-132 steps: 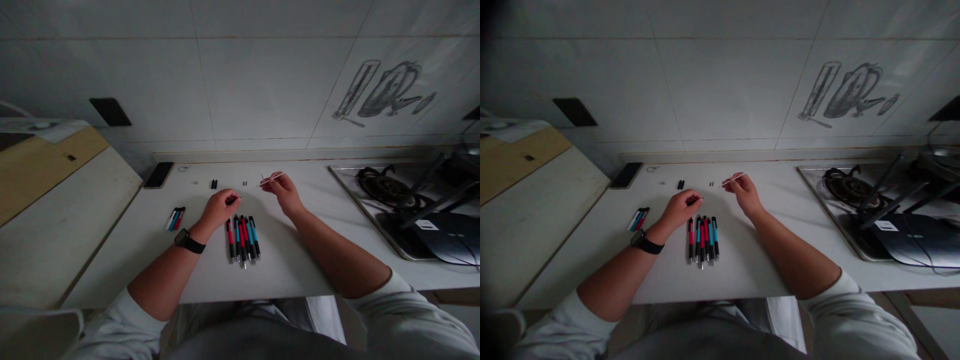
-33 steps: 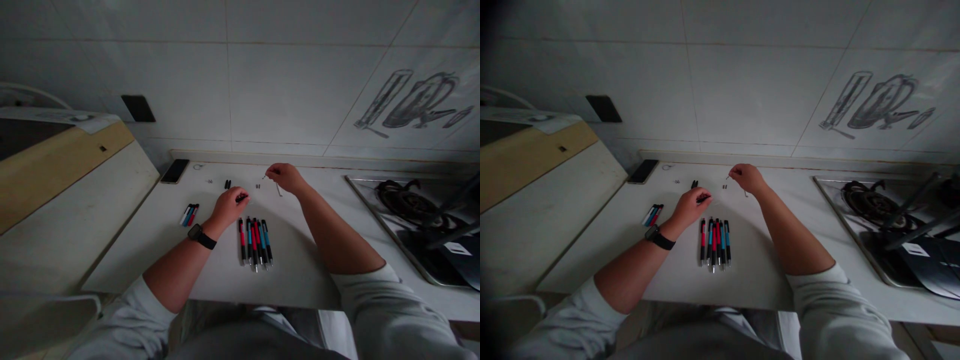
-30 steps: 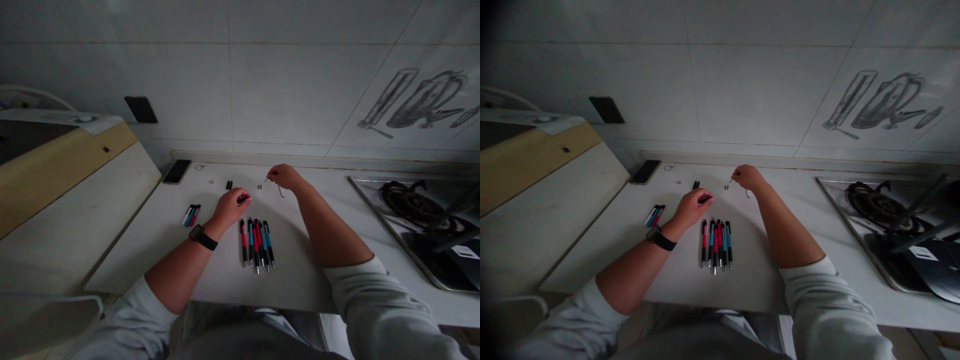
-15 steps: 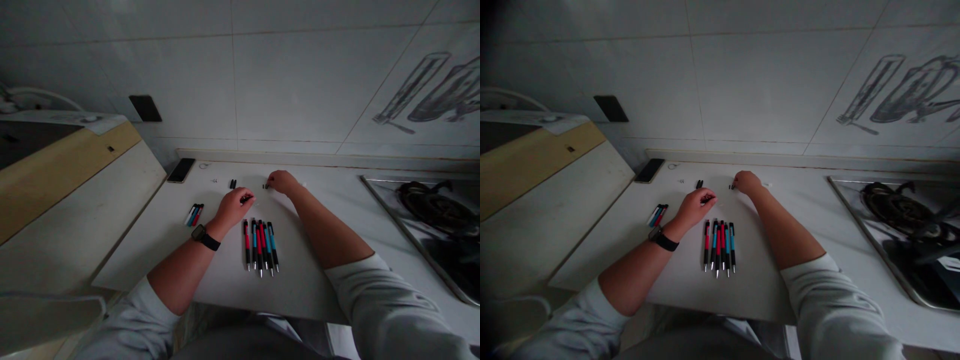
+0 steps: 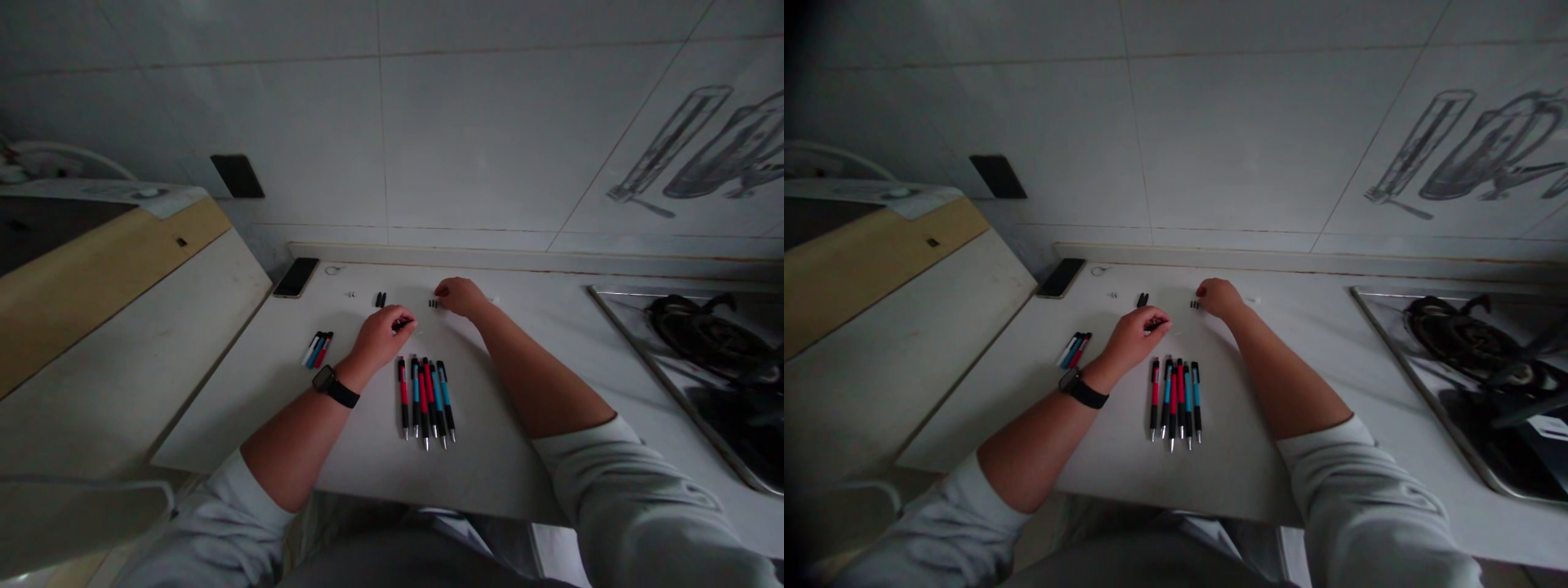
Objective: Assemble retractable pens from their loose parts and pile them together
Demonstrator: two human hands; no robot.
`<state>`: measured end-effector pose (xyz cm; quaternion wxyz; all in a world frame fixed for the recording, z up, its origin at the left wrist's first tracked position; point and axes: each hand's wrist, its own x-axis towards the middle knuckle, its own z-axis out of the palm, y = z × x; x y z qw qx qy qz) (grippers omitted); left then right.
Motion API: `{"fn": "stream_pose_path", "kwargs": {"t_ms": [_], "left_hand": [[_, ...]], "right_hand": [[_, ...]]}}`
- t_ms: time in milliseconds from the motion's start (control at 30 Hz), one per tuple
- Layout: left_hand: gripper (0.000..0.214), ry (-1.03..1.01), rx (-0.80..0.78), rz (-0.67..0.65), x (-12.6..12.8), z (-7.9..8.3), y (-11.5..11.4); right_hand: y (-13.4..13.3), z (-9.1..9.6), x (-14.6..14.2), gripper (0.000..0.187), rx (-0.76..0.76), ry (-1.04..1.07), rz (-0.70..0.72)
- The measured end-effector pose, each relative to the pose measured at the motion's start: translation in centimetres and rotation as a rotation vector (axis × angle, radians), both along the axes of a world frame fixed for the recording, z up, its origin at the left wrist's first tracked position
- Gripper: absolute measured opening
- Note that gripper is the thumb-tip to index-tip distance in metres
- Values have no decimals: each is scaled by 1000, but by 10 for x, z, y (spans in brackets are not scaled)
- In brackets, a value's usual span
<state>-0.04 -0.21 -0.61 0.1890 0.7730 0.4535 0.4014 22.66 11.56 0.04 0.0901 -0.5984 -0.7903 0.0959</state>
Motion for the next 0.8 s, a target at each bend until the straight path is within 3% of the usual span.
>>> {"fn": "stream_pose_path", "kwargs": {"t_ms": [200, 800], "left_hand": [[2, 12, -5, -18, 0, 0, 0], [3, 18, -33, -31, 0, 0, 0]], "right_hand": [[-3, 1, -2, 32, -63, -42, 40], [-4, 1, -8, 28, -23, -105, 78]]}}
